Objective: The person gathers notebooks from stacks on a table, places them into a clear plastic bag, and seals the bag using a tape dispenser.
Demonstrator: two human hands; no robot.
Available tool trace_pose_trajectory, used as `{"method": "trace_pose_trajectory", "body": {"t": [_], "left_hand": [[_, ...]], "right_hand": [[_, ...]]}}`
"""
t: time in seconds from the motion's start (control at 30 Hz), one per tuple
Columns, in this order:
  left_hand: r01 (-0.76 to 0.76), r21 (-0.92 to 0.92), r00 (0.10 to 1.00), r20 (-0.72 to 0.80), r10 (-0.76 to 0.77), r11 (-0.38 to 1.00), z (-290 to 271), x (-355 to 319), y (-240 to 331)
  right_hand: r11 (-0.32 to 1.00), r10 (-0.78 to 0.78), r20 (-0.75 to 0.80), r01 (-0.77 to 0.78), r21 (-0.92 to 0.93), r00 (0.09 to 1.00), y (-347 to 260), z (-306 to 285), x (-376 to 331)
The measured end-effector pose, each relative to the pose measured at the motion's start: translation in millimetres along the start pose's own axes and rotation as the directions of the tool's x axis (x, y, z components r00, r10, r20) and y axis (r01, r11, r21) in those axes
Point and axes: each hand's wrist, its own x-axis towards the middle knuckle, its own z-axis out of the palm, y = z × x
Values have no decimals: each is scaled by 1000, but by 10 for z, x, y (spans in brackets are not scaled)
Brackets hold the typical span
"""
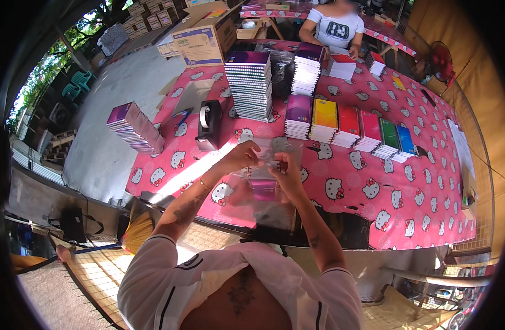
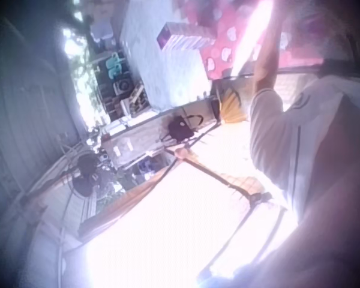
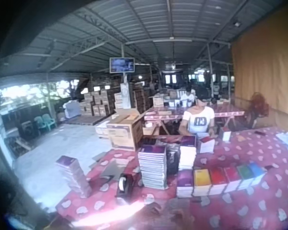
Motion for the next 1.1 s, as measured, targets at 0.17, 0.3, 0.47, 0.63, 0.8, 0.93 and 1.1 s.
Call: {"method": "trace_pose_trajectory", "body": {"t": [0.17,0.3,0.47,0.63,0.8,0.93,1.1], "left_hand": [[319,507,575,-775,261,801,-1211,-342,-1137],[86,-446,687,-621,-377,891,-1391,-272,-1164],[-194,-745,631,-593,-500,639,-924,-337,-1227],[585,577,708,-706,-12,570,-1348,-471,-1049],[-428,590,889,140,435,685,-753,-234,513],[-586,667,789,598,138,461,-172,266,1081],[-156,488,761,614,-211,859,-195,786,327]], "right_hand": [[998,-25,17,26,-60,1000,-77,203,-18],[995,-7,-56,2,-95,998,-19,171,-23],[988,-61,-85,48,-150,995,8,99,-34],[981,-88,-88,71,-180,992,-14,132,-43],[986,-113,-91,100,-133,989,94,109,-12],[991,-68,-82,58,-121,994,4,129,-23],[995,-50,-34,47,-93,998,-13,60,-64]]}}
